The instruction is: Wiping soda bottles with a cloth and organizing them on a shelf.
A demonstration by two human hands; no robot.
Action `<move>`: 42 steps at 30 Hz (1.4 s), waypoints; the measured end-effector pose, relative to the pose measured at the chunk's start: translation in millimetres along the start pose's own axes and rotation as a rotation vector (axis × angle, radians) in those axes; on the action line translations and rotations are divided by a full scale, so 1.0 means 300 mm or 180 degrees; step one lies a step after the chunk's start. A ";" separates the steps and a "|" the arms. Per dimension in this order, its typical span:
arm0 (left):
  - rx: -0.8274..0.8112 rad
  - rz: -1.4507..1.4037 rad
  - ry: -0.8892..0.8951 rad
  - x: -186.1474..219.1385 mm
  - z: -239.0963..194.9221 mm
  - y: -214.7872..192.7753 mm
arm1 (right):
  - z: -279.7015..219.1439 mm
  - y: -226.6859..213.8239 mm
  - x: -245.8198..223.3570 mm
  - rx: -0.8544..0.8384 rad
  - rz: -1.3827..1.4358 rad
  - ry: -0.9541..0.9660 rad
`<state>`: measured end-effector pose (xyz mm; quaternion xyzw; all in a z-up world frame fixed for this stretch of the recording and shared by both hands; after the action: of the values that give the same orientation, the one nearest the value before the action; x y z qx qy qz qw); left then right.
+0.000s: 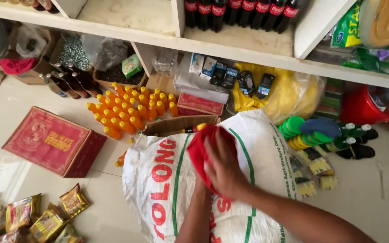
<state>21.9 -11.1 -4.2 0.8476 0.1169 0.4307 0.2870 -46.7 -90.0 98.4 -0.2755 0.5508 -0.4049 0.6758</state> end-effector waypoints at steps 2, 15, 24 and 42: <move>-0.0055 -0.0083 -0.0061 -0.008 -0.009 -0.001 | -0.080 -0.030 -0.047 -0.0191 0.0015 -0.0249; -0.0449 -0.0384 -0.0522 -0.046 -0.104 0.039 | 0.310 -0.140 0.193 0.0246 0.1489 0.1265; -0.0931 0.0806 -0.0322 0.062 -0.156 0.124 | 0.289 -0.172 0.225 -0.1283 0.0974 0.0907; -0.1937 -0.0885 -0.1943 -0.061 -0.198 0.130 | 0.288 -0.382 0.177 -0.1607 0.1040 0.0844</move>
<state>-38.4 -27.8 34.0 0.7892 0.0077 0.1332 0.5995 12.4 -201.2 185.3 -0.2872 0.7539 -0.1743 0.5646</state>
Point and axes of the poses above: each hand's wrist, its own z-axis towards the middle knuckle, its own y-axis out of the palm, x = y × z, the point moved 2 cm from there along z, towards the middle knuckle, and after that the axes turned 6 degrees about y, right-handed, at the moved point
